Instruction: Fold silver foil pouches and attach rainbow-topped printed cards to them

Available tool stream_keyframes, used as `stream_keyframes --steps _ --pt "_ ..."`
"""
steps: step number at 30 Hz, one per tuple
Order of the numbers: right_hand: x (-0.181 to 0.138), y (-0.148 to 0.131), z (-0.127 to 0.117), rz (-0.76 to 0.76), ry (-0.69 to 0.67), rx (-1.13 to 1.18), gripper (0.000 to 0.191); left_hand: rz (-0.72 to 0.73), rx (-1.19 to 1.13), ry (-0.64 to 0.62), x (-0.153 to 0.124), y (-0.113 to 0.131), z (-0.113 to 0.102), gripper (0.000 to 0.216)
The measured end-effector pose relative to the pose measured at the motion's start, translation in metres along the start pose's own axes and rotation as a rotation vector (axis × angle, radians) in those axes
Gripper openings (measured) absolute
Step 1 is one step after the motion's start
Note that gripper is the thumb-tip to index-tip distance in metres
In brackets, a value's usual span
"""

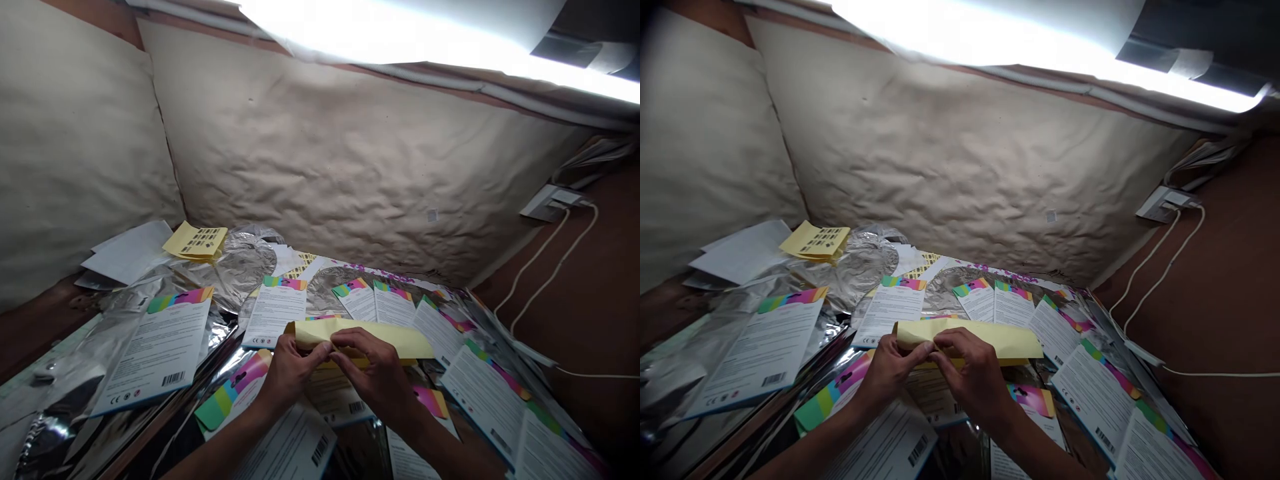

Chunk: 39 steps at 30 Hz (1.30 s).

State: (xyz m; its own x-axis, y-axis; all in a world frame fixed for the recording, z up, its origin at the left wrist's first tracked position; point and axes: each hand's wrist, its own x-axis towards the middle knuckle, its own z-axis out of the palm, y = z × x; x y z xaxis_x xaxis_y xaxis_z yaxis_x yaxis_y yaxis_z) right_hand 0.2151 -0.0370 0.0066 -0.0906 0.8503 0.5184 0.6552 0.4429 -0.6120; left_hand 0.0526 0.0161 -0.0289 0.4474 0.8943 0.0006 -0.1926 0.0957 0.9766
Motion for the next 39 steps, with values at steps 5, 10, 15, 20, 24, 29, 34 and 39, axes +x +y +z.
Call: stream_keyframes --steps 5,10,15,20,24,29,34,39 --pt "-0.003 -0.003 -0.006 -0.017 0.031 -0.043 0.011 0.091 0.163 -0.043 -0.007 0.007 0.003 0.028" --pt "-0.012 -0.006 -0.014 -0.064 0.057 -0.129 0.014 0.111 0.260 -0.106 -0.013 0.003 0.006 0.027" --pt "-0.020 -0.003 -0.014 -0.062 0.039 -0.131 0.013 0.115 0.374 -0.099 -0.016 0.002 0.008 0.028" --pt "-0.023 0.002 -0.024 -0.005 0.114 -0.110 0.011 0.151 0.433 -0.127 -0.014 -0.002 0.006 0.026" --pt "-0.040 0.015 -0.062 0.055 0.338 -0.194 0.008 0.105 0.405 0.020 -0.010 -0.004 0.001 0.029" --pt "-0.091 0.044 -0.095 0.026 0.275 -0.447 0.012 0.091 0.382 0.156 -0.006 -0.003 -0.003 0.032" --pt "-0.132 0.063 -0.091 0.016 0.111 -0.537 0.015 0.112 0.405 0.157 -0.007 -0.009 -0.004 0.034" --pt "-0.145 0.073 -0.084 -0.025 0.046 -0.611 0.014 0.088 0.408 0.190 -0.005 -0.010 -0.006 0.034"
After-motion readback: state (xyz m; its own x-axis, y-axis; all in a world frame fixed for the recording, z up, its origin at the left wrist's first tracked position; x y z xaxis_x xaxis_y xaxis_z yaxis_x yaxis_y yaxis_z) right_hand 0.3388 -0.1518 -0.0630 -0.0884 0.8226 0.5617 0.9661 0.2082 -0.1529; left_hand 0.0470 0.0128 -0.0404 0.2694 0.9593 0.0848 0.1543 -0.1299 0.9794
